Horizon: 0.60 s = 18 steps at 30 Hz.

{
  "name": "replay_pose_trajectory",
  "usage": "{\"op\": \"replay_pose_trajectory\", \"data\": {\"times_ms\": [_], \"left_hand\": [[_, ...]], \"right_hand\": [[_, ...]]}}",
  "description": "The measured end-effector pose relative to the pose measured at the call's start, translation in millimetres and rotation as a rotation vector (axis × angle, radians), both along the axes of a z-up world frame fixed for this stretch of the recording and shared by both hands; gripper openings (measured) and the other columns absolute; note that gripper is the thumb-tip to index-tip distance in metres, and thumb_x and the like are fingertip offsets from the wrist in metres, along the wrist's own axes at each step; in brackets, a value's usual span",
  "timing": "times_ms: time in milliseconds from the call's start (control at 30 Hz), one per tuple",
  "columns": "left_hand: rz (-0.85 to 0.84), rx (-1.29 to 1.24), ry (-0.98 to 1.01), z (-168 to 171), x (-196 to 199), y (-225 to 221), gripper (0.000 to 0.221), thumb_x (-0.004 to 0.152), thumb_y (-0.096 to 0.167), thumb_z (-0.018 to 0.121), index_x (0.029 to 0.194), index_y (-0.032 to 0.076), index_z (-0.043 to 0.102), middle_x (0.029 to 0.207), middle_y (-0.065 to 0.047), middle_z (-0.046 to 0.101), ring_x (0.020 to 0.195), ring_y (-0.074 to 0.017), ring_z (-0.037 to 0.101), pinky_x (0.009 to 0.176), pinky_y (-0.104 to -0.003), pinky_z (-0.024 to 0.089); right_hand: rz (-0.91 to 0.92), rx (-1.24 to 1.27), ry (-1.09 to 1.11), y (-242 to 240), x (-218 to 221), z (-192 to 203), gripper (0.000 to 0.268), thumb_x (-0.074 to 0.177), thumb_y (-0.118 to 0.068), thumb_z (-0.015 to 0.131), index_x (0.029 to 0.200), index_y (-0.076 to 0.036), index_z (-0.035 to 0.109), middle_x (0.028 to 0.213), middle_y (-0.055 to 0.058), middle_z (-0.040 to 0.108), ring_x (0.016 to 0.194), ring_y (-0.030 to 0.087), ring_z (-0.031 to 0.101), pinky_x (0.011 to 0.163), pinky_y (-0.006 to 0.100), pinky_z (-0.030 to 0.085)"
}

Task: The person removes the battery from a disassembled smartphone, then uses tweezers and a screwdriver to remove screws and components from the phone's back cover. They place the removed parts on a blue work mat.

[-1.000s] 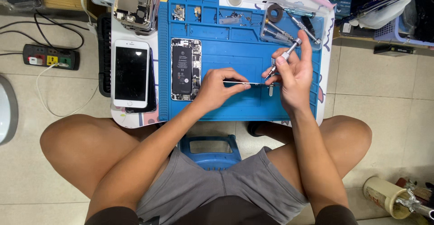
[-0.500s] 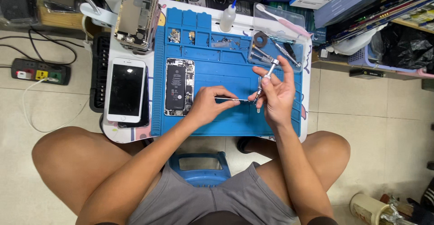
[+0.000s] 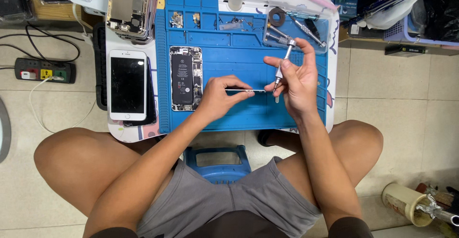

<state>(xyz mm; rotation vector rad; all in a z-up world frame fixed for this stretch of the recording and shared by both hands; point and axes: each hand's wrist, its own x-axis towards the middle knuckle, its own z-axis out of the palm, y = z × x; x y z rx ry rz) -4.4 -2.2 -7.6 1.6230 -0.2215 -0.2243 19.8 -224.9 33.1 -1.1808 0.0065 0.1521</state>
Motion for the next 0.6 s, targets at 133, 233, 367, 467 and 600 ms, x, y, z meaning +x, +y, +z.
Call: {"op": "replay_pose_trajectory", "data": {"times_ms": [133,233,367,467,600], "left_hand": [[0.011,-0.015,-0.015,0.4,-0.7,2.1,0.013,0.086,0.021,0.086,0.098,0.021,0.084,0.09,-0.003,0.08,0.092,-0.0217,0.078,0.084,-0.034,0.058],[0.017,-0.027,-0.016,-0.3,-0.2,1.1,0.013,0.086,0.021,0.086,0.098,0.021,0.084,0.09,-0.003,0.08,0.092,-0.0208,0.078,0.084,-0.034,0.058],[0.016,-0.037,-0.029,-0.9,-0.5,0.9,0.013,0.086,0.018,0.086,0.098,0.02,0.084,0.089,-0.003,0.08,0.09,-0.0203,0.078,0.083,-0.033,0.058],[0.023,-0.041,-0.039,-2.2,0.3,-0.5,0.012,0.087,0.016,0.085,0.099,0.018,0.084,0.089,-0.004,0.08,0.09,-0.0219,0.078,0.083,-0.034,0.059],[0.027,-0.052,-0.036,-2.1,1.6,-0.4,0.012,0.088,0.015,0.085,0.1,0.018,0.084,0.088,-0.004,0.08,0.089,-0.0209,0.078,0.083,-0.034,0.059]], "right_hand": [[-0.044,-0.052,-0.054,5.9,0.9,3.8,0.06,0.109,-0.011,0.061,0.156,-0.02,0.025,0.118,0.034,0.073,0.062,0.034,0.076,0.042,0.023,0.062],[-0.081,-0.152,-0.104,6.3,1.8,1.0,0.058,0.11,-0.014,0.062,0.157,-0.017,0.028,0.117,0.032,0.074,0.063,0.03,0.076,0.043,0.021,0.059],[-0.105,-0.302,-0.222,15.6,-3.5,6.3,0.054,0.114,-0.021,0.058,0.158,-0.017,0.027,0.124,0.032,0.074,0.072,0.027,0.078,0.051,0.021,0.06],[-0.082,-0.362,-0.355,24.0,-8.5,7.2,0.054,0.116,-0.017,0.053,0.159,-0.019,0.02,0.123,0.036,0.074,0.072,0.034,0.078,0.053,0.03,0.063],[-0.095,-0.354,-0.406,29.6,-9.2,-4.2,0.056,0.116,-0.016,0.051,0.159,-0.018,0.016,0.124,0.039,0.072,0.063,0.034,0.076,0.047,0.03,0.061]]}}
